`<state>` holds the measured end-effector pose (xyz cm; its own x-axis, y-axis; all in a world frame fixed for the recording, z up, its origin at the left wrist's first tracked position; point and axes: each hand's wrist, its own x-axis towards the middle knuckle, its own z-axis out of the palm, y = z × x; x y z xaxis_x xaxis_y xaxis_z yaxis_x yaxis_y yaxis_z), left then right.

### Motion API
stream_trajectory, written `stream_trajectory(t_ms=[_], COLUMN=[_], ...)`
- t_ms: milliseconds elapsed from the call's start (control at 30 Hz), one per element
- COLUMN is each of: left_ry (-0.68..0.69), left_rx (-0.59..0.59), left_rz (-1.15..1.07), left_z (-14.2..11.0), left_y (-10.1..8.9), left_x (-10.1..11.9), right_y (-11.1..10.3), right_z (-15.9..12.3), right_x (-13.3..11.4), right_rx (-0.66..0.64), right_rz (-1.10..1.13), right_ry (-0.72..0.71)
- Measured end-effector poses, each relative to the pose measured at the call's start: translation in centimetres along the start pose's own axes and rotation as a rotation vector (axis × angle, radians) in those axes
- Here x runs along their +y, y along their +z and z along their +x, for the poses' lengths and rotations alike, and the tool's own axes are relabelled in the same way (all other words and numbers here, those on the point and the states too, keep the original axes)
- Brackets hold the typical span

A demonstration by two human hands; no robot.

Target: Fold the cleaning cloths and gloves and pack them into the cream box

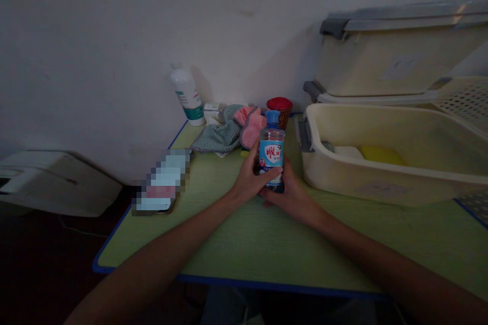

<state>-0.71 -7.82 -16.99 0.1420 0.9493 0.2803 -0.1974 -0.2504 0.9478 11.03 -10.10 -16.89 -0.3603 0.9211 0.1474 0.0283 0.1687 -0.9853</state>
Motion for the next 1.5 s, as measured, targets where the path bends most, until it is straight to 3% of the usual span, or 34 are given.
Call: stream_trajectory(t_ms=[133, 300, 467, 633, 833, 1067, 1267, 1500], left_ry=[-0.075, -0.065, -0.089, -0.094, -0.095, -0.147, -0.232, -0.297], left_rx=[-0.126, -0.139, -0.134, -0.120, -0.119, -0.022, 0.122, 0.164], left_rz=[-0.125, -0.170, -0.217, -0.234, -0.182, -0.148, -0.351, -0.448], left_z=[0.3, 0.3, 0.2, 0.4, 0.4, 0.4, 0.8, 0.9], left_y=[-0.4, -0.4, -0.3, -0.3, -0.4, -0.3, 0.0, 0.0], left_x=[0.2, 0.2, -0.1, -0.3, -0.1, 0.1, -0.6, -0.3], right_y=[-0.3, -0.3, -0.4, -0.4, -0.4, -0.4, -0.4, -0.6], right_z=[0.0, 0.2, 0.3, 0.6, 0.6, 0.5, 0.4, 0.3], right_x=[-0.5, -0.9, -0.5, -0.1, 0.1, 0.3, 0.4, 0.6], right_rx=[-0.017, -0.011, -0.009, 0.021, 0.023, 0.012, 0.010, -0.017], right_rz=[0.073, 0.075, 0.048, -0.007, -0.036, -0.052, -0.063, -0.077], right_ry=[0.109, 0.110, 0.061, -0.105, -0.120, -0.182, -0.121, -0.133])
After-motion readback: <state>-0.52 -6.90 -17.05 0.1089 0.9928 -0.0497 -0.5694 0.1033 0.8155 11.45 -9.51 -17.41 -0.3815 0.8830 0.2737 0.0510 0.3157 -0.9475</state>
